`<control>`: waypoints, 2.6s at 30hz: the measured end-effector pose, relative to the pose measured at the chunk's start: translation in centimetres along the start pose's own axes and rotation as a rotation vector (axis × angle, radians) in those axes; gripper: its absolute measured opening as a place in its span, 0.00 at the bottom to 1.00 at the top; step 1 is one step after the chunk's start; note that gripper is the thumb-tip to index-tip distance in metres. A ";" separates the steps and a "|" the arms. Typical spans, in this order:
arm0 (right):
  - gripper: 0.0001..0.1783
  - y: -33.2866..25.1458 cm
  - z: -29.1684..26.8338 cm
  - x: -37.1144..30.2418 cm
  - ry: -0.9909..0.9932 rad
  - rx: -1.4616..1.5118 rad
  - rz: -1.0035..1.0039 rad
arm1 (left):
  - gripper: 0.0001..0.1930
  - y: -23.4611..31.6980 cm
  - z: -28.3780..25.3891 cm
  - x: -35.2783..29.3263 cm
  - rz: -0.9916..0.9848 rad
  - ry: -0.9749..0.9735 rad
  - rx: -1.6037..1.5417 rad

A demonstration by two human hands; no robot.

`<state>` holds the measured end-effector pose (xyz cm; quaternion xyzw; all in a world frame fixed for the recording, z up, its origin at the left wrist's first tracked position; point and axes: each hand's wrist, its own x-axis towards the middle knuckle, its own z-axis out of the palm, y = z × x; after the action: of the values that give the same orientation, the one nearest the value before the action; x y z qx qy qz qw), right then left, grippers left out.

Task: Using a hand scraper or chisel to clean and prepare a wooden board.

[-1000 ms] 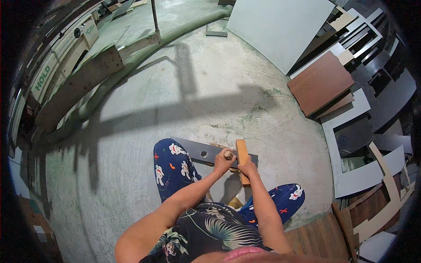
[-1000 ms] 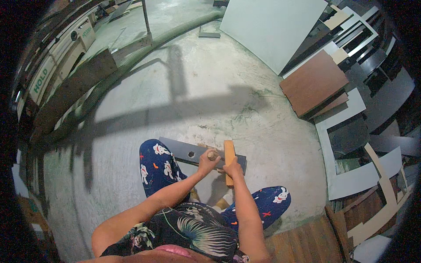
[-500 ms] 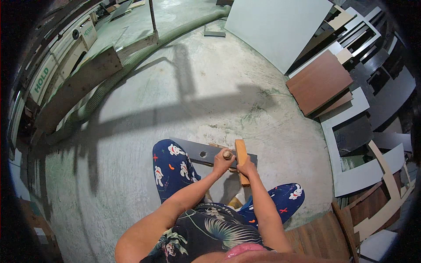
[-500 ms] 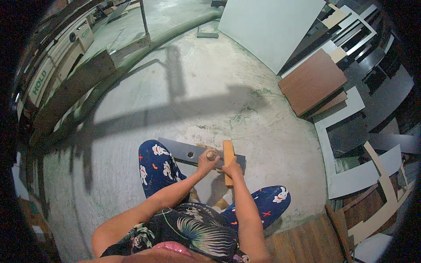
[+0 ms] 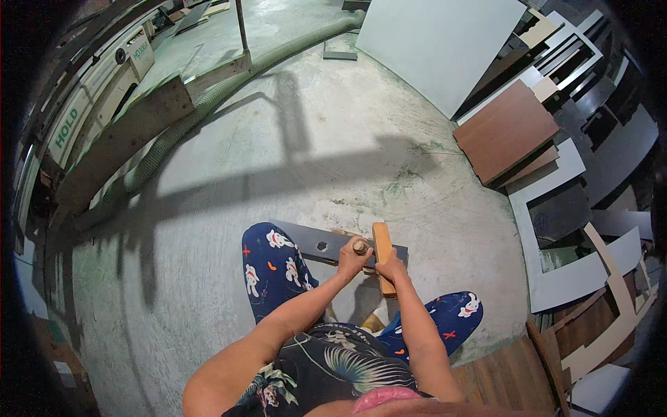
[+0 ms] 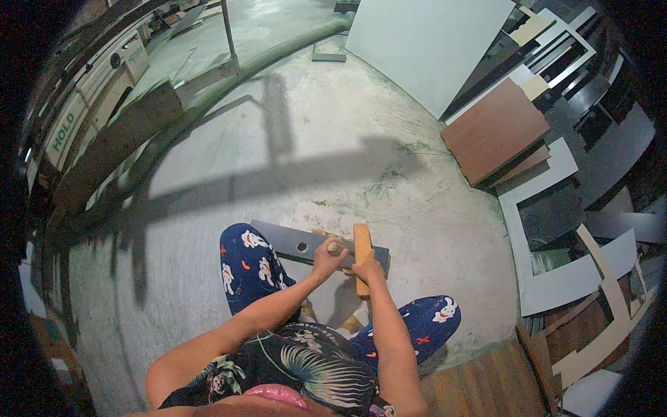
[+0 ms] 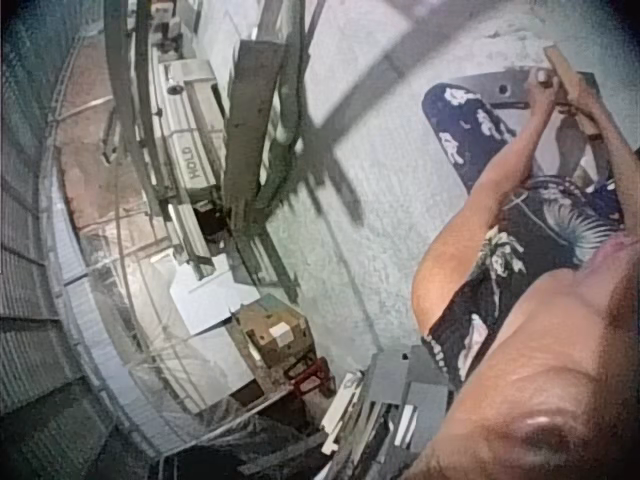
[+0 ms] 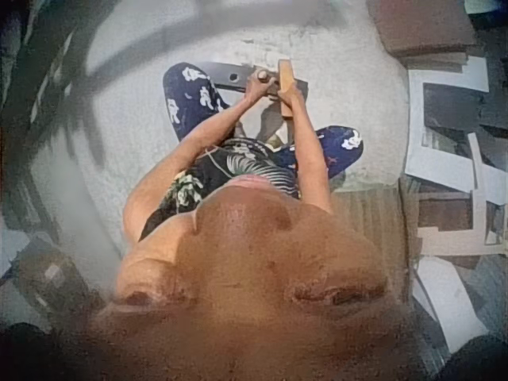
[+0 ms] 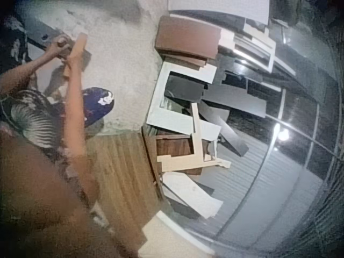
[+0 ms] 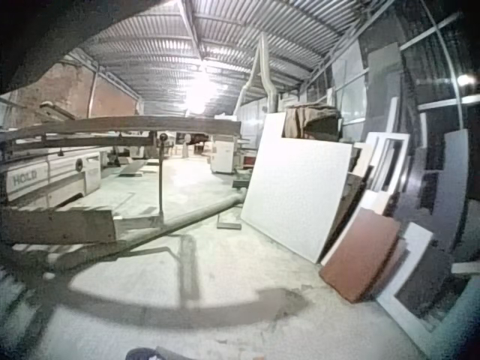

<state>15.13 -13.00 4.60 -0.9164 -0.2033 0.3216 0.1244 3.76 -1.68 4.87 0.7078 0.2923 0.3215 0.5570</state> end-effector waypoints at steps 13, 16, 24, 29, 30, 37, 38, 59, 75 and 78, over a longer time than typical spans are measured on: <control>0.47 -0.6 -0.8 -0.5 -0.045 0.036 0.019 | 0.14 0.0 0.0 0.0 -0.067 0.007 -0.001; 0.54 -0.6 -0.7 -0.2 -0.088 -0.011 0.041 | 0.14 -0.1 0.1 0.0 -0.070 0.015 0.005; 0.49 -1.4 -1.2 -1.1 -0.051 -0.001 0.020 | 0.14 -1.1 0.1 0.1 -0.024 0.032 -0.009; 0.49 -0.6 -0.5 -0.2 -0.044 -0.001 0.009 | 0.13 -0.4 0.2 0.0 -0.021 0.030 -0.006; 0.49 -0.6 -0.4 -0.1 -0.042 -0.008 0.027 | 0.13 -0.3 0.1 0.0 -0.016 0.025 -0.011; 0.46 -0.5 -0.5 -0.4 -0.043 0.037 0.004 | 0.14 0.0 0.0 -0.1 -0.026 0.047 0.019; 0.46 -0.6 -0.6 -0.3 -0.044 0.036 0.001 | 0.14 -0.1 0.1 -0.1 -0.026 0.050 0.020; 0.54 -0.9 -0.9 -0.6 -0.087 0.000 0.015 | 0.15 -0.3 0.2 -0.1 -0.033 0.053 0.030; 0.45 -0.7 -0.9 -0.3 -0.036 0.053 -0.015 | 0.14 0.2 0.2 0.3 -0.028 0.024 0.012; 0.44 -0.9 -1.1 -0.2 -0.031 0.065 -0.023 | 0.14 -0.1 0.3 0.6 -0.022 0.041 0.021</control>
<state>15.44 -12.39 5.81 -0.9044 -0.2051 0.3408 0.1545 4.35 -1.41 4.76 0.7037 0.3146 0.3268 0.5468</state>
